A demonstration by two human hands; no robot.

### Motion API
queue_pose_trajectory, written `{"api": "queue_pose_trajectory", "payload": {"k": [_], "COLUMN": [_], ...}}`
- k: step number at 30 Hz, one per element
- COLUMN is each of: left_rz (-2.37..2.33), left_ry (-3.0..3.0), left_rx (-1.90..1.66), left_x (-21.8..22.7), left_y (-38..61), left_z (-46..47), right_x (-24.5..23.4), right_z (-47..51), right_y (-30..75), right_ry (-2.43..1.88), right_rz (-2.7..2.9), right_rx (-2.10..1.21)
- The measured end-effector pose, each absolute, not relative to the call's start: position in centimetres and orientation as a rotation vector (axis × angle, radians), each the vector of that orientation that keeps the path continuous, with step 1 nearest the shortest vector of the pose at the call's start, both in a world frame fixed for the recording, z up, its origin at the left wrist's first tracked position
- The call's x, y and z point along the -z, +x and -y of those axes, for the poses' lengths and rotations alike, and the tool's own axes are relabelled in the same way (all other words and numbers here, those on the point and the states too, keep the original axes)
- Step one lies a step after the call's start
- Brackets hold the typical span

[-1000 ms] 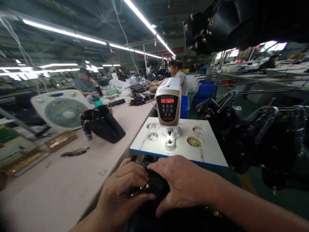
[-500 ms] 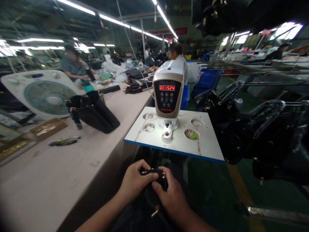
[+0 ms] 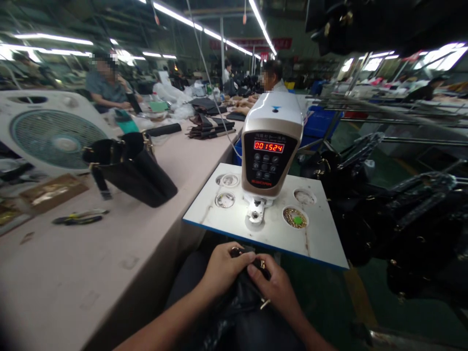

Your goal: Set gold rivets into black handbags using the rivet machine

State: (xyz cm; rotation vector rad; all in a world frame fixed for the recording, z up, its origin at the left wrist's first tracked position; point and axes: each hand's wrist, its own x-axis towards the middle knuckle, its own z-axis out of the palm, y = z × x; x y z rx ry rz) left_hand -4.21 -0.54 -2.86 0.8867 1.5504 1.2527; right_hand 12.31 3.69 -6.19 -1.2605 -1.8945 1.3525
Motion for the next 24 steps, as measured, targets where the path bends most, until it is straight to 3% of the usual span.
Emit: {"api": "queue_pose_trajectory", "payload": {"k": [11,17,24], "left_rz": [-1.434,-1.673,-1.608], "left_ry": [0.775,1.031,0.963], "left_rx": [-1.091,-1.118,-1.142], "left_x": [1.9,2.8,4.3], "left_y": [-6.3,-7.9,-7.8], "left_z": [-6.6,-7.7,-9.1], "right_x": [1.3,0.6,1.2], "right_z": [-11.4,-14.5,-16.9], "right_y": [11.0,9.9,9.4], "right_ry": [-1.464,-1.505,-1.544], "right_rz": [2.037,2.165,2.314], "right_rx": [-1.361,-1.262,-1.210]}}
